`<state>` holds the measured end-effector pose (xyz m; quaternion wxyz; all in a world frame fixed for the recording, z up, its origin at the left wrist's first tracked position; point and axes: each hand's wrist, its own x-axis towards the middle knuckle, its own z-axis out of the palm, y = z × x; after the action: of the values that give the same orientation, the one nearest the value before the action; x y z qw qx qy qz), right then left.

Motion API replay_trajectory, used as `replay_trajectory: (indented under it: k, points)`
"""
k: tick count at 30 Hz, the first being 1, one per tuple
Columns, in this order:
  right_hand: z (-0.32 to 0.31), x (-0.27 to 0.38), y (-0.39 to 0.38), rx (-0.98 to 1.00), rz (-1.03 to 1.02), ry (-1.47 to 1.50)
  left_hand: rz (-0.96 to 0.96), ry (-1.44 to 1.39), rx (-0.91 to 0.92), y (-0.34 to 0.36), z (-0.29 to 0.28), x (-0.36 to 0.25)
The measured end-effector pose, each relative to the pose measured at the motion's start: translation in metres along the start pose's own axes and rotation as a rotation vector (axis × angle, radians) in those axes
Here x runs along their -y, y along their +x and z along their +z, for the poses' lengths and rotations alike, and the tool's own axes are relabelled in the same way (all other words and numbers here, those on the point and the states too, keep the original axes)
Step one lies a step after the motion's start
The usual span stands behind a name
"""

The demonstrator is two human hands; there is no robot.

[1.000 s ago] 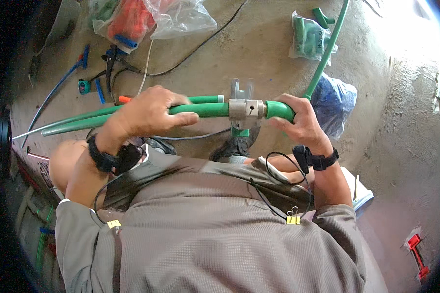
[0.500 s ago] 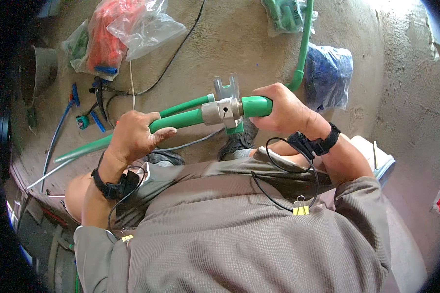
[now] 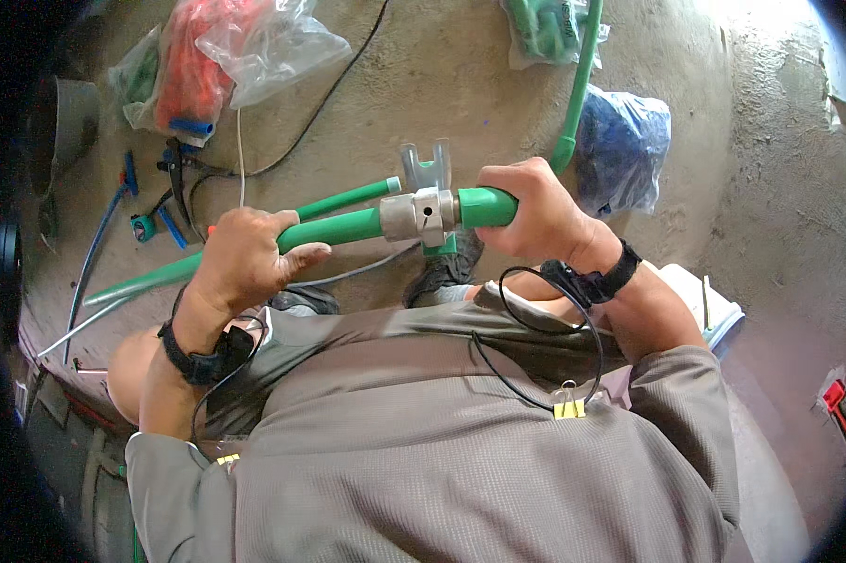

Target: Fitting together green plastic pipes using a heat-fusion welding tool and connectors.

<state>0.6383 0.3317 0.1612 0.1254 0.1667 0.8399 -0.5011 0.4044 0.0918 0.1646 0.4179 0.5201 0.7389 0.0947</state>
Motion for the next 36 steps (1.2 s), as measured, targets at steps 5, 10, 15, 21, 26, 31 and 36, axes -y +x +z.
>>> replay_trajectory:
  k: [5, 10, 15, 21, 26, 31, 36]
  points:
    - [0.004, -0.002, -0.003, -0.104, -0.082, -0.079, 0.025, 0.031, -0.021, 0.001, 0.0, -0.001]
    - [0.002, -0.004, 0.001, -0.088, -0.076, -0.052, 0.028, 0.029, -0.061, 0.001, 0.003, -0.003]
    - [-0.003, 0.002, 0.001, -0.011, 0.047, 0.021, 0.063, 0.031, -0.103, 0.001, 0.003, -0.005]
    - [-0.004, 0.003, 0.001, 0.031, 0.136, 0.087, 0.069, 0.032, -0.148, 0.001, 0.006, -0.005]
    - [-0.017, 0.019, 0.007, 0.265, 0.483, 0.415, 0.078, 0.028, -0.165, -0.001, 0.008, -0.002]
    - [-0.018, 0.013, 0.004, 0.259, 0.474, 0.436, 0.077, 0.041, -0.15, 0.004, 0.008, -0.005]
    - [-0.007, 0.006, 0.004, 0.126, 0.292, 0.178, 0.068, 0.037, -0.133, 0.003, 0.006, -0.004]
